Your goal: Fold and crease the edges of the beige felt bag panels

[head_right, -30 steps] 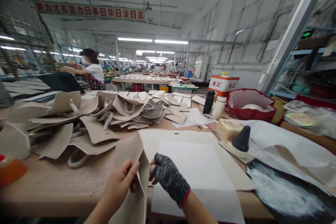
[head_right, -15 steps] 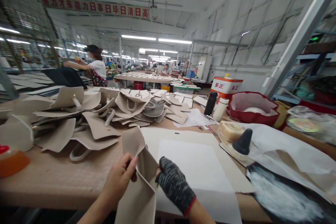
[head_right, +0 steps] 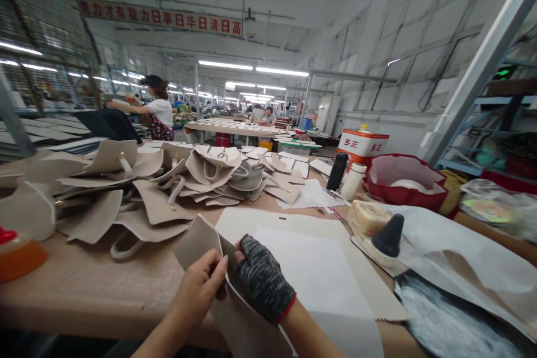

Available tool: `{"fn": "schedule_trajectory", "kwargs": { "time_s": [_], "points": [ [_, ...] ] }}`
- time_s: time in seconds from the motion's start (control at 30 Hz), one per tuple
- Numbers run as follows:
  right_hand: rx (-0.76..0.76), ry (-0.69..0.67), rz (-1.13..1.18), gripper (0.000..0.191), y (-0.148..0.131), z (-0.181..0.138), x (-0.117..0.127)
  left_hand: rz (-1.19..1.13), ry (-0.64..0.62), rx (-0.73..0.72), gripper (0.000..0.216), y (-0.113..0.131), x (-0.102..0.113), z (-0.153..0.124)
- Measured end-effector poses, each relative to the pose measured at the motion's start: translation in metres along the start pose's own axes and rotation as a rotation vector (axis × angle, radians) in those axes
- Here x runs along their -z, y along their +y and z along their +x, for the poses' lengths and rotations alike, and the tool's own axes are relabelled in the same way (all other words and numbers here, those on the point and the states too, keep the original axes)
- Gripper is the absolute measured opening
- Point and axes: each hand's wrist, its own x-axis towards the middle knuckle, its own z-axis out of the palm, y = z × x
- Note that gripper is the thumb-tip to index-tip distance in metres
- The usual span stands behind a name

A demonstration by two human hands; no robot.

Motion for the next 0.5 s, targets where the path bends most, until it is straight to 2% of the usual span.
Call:
{"fn": "schedule_trajectory", "kwargs": {
  "time_s": [0.13,0.2,0.27,0.33,0.43,0.5],
  "points": [
    [-0.061,-0.08,0.048,0.012,0.013,0.015,0.003,-0.094,0.081,0.002,0.033,0.001,0.007,-0.003],
    [-0.08,-0.121,0.091,0.014,0.012,0.014,0.003,-0.123,0.083,0.019,0.033,-0.003,0.007,-0.001],
    [-0.095,-0.132,0.181,0.029,0.005,0.006,0.003,-0.13,0.085,0.039,0.033,-0.008,0.006,0.002],
    [-0.04,-0.124,0.235,0.037,-0.004,-0.004,0.006,-0.152,0.103,0.062,0.034,-0.012,0.006,0.007],
    [0.149,-0.132,0.077,0.017,-0.014,-0.02,0.017,-0.229,0.124,0.101,0.034,-0.014,0.007,0.012],
    [0.196,-0.188,-0.062,0.013,-0.015,-0.029,0.025,-0.244,0.137,0.106,0.033,-0.014,0.011,0.015]
  ]
}}
